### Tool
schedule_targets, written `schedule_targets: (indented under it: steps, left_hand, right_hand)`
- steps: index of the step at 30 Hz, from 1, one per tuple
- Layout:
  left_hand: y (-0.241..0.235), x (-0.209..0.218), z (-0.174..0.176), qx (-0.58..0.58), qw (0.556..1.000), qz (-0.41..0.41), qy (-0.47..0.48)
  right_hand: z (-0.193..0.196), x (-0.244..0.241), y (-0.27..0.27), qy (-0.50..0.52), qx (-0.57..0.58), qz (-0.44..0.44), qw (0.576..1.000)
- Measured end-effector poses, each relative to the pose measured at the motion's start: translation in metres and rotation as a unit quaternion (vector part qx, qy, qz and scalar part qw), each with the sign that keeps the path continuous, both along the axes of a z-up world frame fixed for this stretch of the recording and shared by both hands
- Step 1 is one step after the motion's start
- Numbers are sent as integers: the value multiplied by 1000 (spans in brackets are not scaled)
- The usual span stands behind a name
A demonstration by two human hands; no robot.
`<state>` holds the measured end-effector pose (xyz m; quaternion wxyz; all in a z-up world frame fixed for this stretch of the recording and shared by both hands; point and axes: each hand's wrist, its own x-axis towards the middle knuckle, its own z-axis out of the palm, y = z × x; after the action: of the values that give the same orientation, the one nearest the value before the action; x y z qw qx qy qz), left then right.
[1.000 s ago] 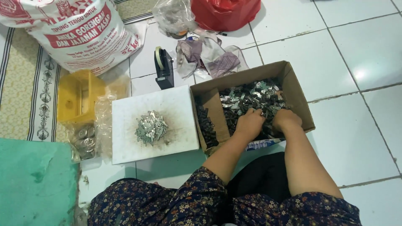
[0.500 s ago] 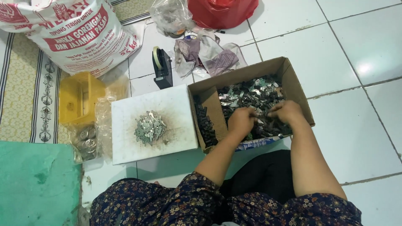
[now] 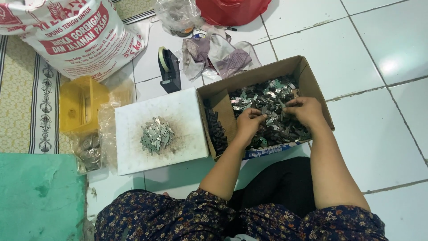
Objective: The person sits on the floor and sorts small metal pieces from a cardboard box onto a white board. They pick up pieces, separate them, and place them on the board, occasionally gathering them into a small pile.
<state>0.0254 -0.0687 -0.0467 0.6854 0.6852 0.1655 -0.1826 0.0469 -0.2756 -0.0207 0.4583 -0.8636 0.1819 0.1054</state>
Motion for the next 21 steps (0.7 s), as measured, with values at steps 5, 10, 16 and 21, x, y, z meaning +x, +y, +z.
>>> schedule_targets:
  steps: [5,10,16,21]
  left_hand:
    - [1,1,-18,29,1000,4,-8]
    - [-1,-9,11,3,999,28,-18]
    - [-4,-6,4,-29,998,63,5]
    - [-5,-3,-1,-22,999,41,-4]
  right_hand:
    - [-5,-6,-4,123,-149,22,981]
    - [-17,-4,13,173,-198,35,964]
    - [-4,-3,34,179,-212,74,958]
    - [-5,-5,21,72,-72,53,993]
